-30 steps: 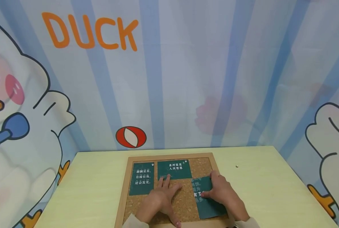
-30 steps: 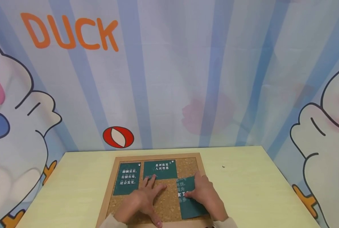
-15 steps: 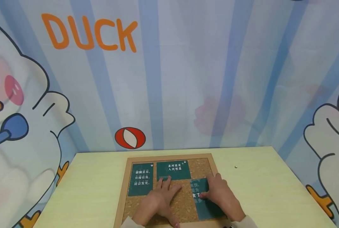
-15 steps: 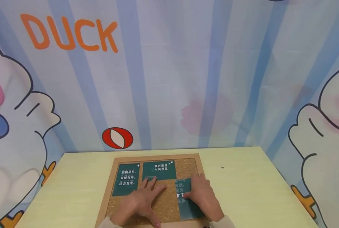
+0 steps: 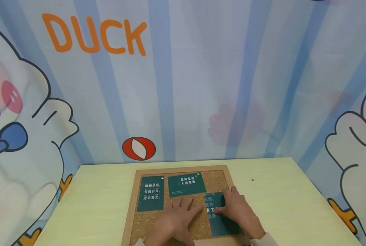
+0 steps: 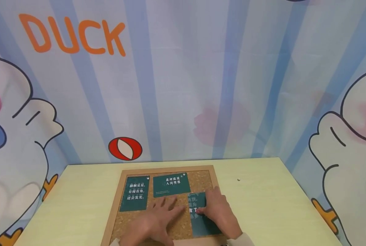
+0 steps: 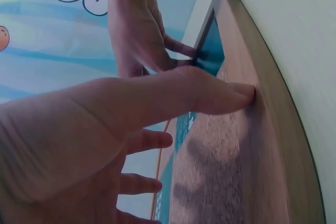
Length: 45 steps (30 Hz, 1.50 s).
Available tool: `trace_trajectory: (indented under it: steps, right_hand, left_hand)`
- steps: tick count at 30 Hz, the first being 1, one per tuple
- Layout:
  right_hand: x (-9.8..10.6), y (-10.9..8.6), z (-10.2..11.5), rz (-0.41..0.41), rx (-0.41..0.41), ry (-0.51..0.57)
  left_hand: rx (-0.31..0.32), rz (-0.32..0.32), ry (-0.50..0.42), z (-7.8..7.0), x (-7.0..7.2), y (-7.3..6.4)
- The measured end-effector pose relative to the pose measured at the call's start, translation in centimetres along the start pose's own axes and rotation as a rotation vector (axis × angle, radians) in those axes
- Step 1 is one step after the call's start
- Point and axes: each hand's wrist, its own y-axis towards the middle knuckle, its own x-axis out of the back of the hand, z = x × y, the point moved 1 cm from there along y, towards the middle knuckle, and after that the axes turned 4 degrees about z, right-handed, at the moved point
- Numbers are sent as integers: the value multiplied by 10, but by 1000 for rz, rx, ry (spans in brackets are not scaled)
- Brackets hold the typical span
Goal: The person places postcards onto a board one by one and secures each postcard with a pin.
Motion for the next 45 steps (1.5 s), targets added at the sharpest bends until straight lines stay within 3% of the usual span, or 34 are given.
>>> trace_trajectory:
  steps: [7,13,22,30,38,45]
  right_hand:
    - [0,0,-1,10,-4,4]
    - [-1,0,-2,10,-5,0]
    - [-4,0,-3,3,3,13]
    - [-2,-1,-3,-4,2,12]
    - [-3,-1,-4,-4,-1,5]
    - [-3,-2,-4,-12,4,3]
  left_hand:
    - [11,1,-91,-8,11,-16]
    - [39,35,-54,-18,24,-26]
    - [50,59,-81,-3,23,-18]
    - [101,66,-18,-14,32,-24]
    - [61,47,-38,2,21,-13]
    - [71,66,-28,-9,29,-22]
